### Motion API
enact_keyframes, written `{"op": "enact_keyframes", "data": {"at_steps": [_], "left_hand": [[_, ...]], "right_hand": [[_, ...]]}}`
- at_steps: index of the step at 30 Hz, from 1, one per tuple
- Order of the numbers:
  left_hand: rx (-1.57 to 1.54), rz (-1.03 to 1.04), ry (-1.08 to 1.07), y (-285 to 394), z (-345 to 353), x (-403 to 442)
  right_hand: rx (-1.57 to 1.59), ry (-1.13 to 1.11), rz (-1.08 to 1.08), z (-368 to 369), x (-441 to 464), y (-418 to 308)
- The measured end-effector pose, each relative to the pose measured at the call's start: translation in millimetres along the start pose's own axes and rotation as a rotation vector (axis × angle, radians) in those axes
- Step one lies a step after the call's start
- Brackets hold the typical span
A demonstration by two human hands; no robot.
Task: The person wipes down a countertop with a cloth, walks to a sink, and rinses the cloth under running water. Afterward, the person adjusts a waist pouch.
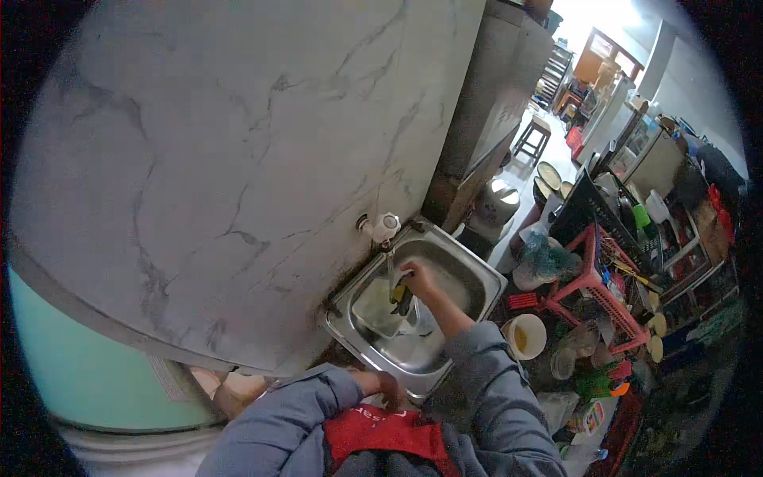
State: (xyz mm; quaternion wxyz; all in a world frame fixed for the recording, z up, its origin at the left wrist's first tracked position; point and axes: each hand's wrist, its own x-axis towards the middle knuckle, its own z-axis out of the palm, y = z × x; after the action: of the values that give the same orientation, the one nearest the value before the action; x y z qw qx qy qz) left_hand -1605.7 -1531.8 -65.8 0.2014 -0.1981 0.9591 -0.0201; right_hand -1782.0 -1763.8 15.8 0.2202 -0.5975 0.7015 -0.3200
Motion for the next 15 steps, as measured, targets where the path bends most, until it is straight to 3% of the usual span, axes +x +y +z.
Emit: {"op": "enact_keyframes", "data": {"at_steps": [2, 5, 15], "left_hand": [[-0.07, 0.074, -0.059, -13, 0, -2], [-0.179, 0.187, -0.146, -46, 12, -23], [-0.544, 0.549, -0.427, -90, -6, -16]], "right_hand": [[0.145, -0.089, 0.121, -9, -9, -15], [0.199, -0.145, 0.12, -13, -12, -14], [0.049, -0.146, 0.201, -10, -7, -18]]}}
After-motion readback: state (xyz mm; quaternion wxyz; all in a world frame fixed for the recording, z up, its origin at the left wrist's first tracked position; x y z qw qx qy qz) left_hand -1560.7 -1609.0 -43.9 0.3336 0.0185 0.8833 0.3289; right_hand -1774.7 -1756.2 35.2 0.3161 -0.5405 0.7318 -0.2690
